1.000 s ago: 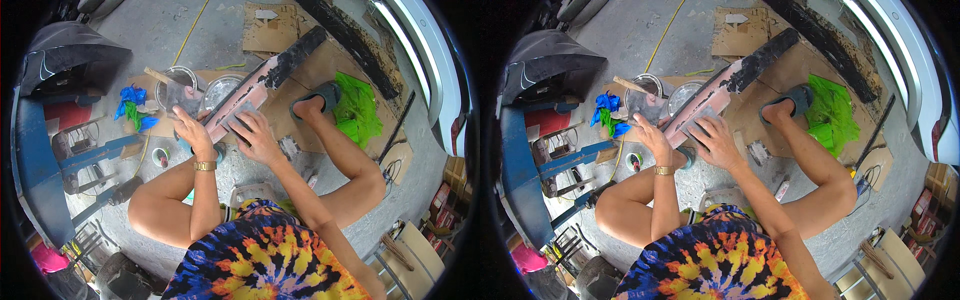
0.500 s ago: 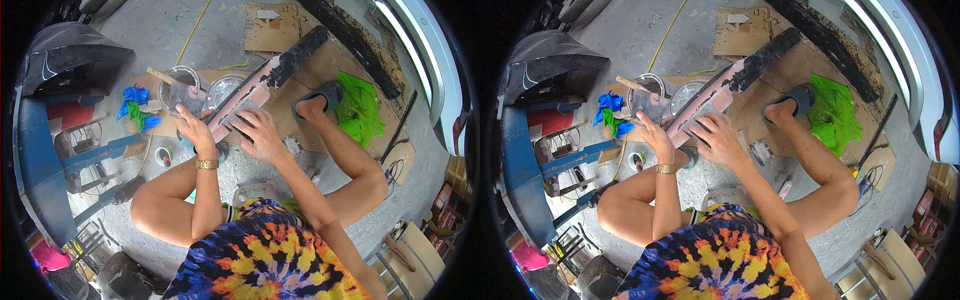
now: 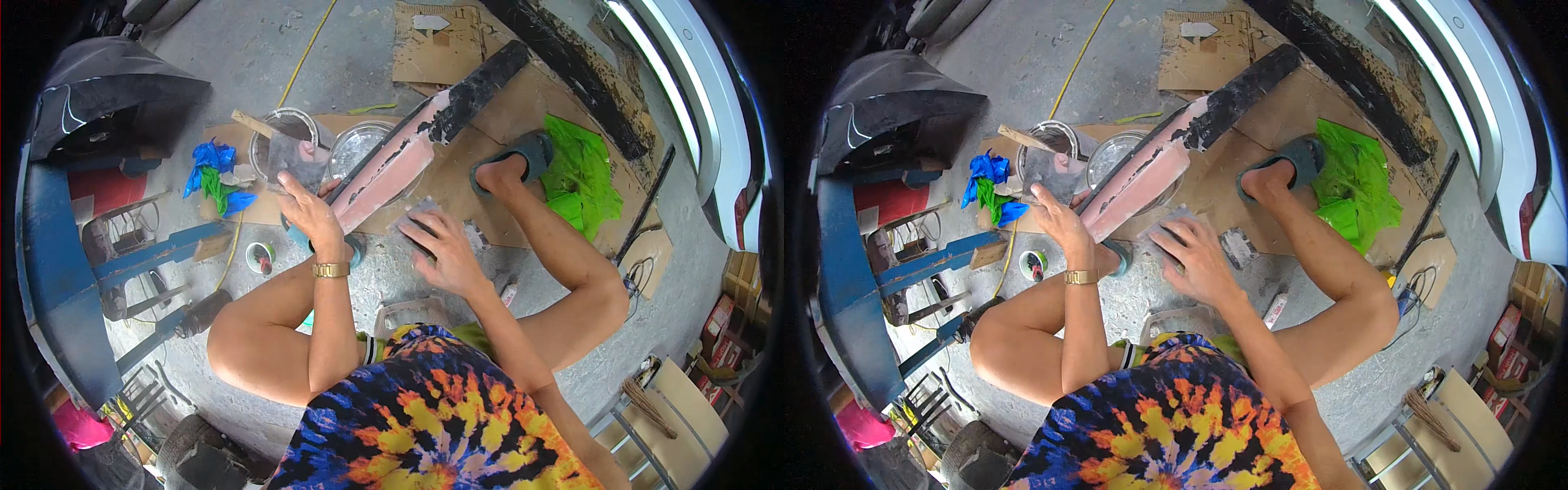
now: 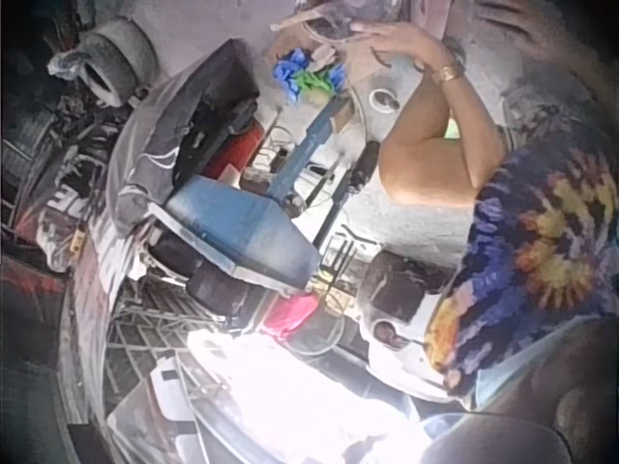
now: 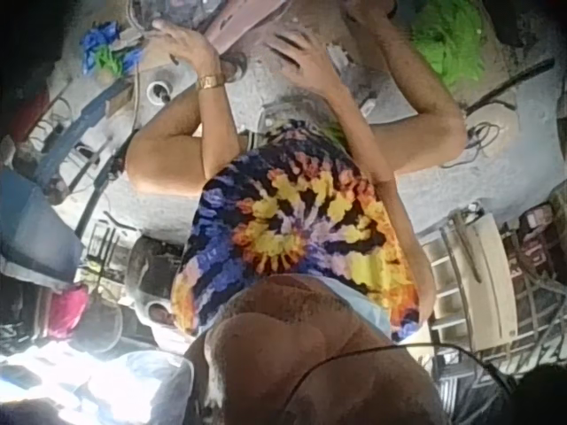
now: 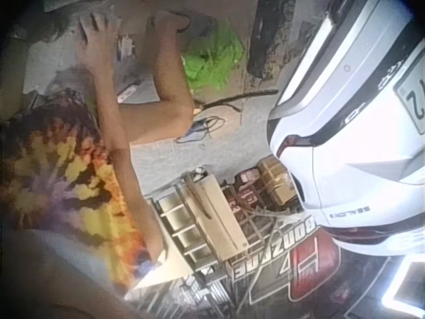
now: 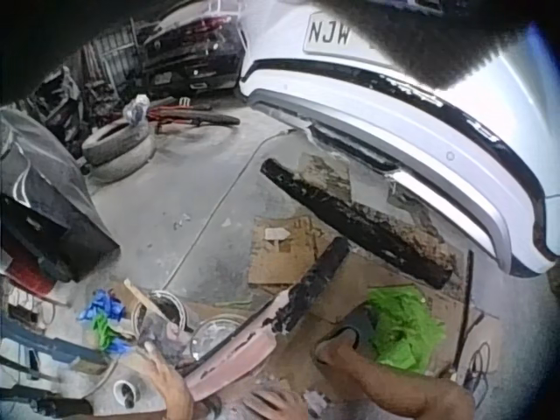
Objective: Applying body filler putty and sanding a car spoiler.
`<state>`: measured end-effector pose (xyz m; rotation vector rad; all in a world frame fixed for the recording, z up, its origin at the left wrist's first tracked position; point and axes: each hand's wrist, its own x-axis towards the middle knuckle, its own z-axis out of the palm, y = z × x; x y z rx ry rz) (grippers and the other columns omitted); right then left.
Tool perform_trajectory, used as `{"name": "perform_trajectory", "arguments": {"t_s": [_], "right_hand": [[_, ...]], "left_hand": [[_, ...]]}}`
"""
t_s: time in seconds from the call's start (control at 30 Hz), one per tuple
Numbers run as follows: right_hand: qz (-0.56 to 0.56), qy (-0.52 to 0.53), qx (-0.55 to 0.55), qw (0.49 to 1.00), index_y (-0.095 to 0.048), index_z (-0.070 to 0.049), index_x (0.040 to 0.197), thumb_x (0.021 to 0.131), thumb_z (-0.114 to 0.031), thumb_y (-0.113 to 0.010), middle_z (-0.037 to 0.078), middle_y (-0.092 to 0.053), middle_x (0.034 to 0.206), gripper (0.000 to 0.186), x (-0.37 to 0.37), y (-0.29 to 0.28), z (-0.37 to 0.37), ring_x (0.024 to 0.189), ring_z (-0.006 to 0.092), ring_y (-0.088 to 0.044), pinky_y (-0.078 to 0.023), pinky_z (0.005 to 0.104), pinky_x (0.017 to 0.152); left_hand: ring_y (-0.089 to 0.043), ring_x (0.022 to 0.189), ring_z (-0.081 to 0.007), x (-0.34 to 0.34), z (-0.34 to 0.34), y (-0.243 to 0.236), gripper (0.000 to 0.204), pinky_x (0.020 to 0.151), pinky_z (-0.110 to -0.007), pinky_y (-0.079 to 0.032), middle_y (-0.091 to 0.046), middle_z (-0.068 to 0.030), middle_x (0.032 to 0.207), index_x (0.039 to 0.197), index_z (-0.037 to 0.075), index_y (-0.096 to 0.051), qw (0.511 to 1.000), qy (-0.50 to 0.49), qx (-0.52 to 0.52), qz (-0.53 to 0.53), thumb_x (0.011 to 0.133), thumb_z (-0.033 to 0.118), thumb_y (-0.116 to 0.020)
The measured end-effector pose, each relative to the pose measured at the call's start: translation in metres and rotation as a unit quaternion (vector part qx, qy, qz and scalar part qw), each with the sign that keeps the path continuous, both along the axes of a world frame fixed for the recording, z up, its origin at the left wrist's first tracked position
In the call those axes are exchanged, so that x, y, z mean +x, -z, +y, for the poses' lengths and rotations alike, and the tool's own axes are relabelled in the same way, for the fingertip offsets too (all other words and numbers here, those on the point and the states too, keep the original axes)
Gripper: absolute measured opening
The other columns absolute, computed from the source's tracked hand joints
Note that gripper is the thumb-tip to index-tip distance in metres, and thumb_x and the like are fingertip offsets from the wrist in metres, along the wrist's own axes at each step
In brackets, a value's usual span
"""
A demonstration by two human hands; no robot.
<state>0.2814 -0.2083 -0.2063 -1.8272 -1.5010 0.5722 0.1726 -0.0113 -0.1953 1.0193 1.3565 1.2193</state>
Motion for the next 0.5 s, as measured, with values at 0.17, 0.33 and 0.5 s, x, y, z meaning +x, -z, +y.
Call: {"name": "perform_trajectory", "arguments": {"t_s": [0.17, 0.33, 0.5], "right_hand": [[0.009, 0.054, 0.021, 0.998, -0.060, -0.013, 0.126, 0.072, -0.007, -0.064, 0.011, -0.053, 0.131, 0.054, 0.012, 0.013, -0.002, 0.121, 0.0353, -0.047, -0.038, 0.0483, 0.102], [-0.022, 0.065, 0.064, 0.996, -0.060, -0.012, 0.126, 0.072, -0.007, -0.066, 0.011, -0.052, 0.132, 0.055, 0.015, 0.031, 0.014, 0.121, 0.0353, -0.047, -0.037, 0.0486, 0.104], [-0.032, 0.064, 0.084, 0.994, -0.060, -0.014, 0.126, 0.072, -0.008, -0.067, 0.011, -0.051, 0.133, 0.054, 0.009, 0.040, 0.030, 0.121, 0.0350, -0.046, -0.036, 0.0508, 0.105]], "left_hand": [[-0.063, 0.079, -0.0261, -0.003, 0.001, 0.006, 0.060, 0.059, -0.034, -0.062, -0.047, -0.0214, 0.122, 0.124, -0.008, -0.039, 1.000, 0.017, 0.012, 0.009, 0.102, 0.048, -0.040], [-0.058, 0.104, -0.0286, -0.002, 0.000, 0.001, 0.064, 0.067, -0.039, -0.063, -0.045, -0.0198, 0.131, 0.134, -0.003, -0.036, 0.998, 0.043, 0.015, 0.031, 0.100, 0.050, -0.042], [-0.057, 0.106, -0.0288, -0.007, 0.003, 0.007, 0.067, 0.067, -0.039, -0.062, -0.043, -0.0199, 0.134, 0.137, -0.003, -0.034, 0.998, 0.049, 0.003, 0.033, 0.100, 0.051, -0.043]]}}
